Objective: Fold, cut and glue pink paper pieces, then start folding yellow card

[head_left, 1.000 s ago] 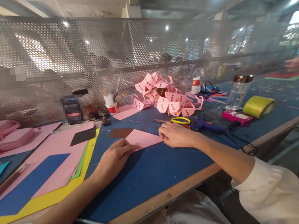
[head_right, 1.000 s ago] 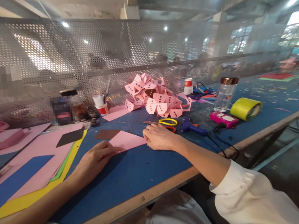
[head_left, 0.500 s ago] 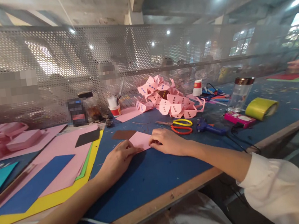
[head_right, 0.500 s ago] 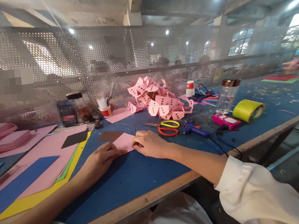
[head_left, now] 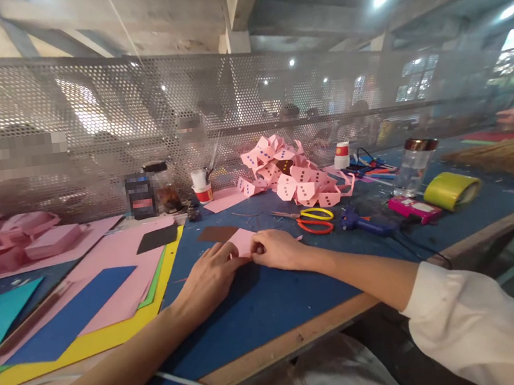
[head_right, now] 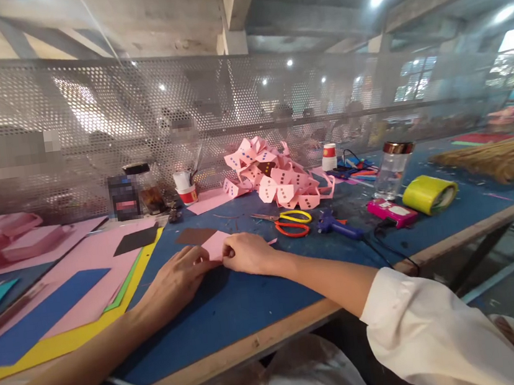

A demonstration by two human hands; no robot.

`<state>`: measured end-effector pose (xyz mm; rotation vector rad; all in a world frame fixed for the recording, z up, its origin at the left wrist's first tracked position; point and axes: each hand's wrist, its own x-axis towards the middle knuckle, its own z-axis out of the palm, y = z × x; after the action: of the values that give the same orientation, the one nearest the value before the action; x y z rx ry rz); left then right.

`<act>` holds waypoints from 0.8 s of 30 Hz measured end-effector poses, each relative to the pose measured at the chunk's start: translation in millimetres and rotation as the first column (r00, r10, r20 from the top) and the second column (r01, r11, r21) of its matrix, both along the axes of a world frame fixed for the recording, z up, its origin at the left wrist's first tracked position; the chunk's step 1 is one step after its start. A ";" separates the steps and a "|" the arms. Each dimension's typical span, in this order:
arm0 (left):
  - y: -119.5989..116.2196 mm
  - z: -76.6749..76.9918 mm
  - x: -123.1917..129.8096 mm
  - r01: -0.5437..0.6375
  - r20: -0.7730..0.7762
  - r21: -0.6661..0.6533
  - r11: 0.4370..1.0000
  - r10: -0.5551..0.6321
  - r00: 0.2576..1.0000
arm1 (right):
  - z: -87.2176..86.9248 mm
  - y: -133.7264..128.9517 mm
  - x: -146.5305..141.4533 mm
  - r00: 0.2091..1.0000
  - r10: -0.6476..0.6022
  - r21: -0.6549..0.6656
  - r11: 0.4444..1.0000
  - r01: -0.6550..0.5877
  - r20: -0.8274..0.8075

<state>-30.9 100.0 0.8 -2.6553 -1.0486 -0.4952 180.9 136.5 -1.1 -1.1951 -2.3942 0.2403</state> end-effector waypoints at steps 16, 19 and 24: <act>1.2 0.0 0.9 -0.002 0.072 -0.119 0.993 0.010 0.997 | 6.7 -6.6 10.2 0.999 0.009 0.019 1.000 -0.010 0.037; -0.2 0.6 0.3 -0.011 0.076 -0.127 0.992 0.021 0.997 | 7.1 -5.5 17.3 0.999 0.001 0.004 1.000 -0.001 0.049; -0.2 -1.4 -1.8 0.003 0.111 -0.122 0.993 0.011 0.994 | 10.2 -5.9 26.6 0.998 -0.004 -0.012 1.000 0.004 0.068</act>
<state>-32.7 99.8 -0.6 -2.7583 -1.1508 -0.6035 207.4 130.6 9.1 -1.2318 -2.4515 0.2162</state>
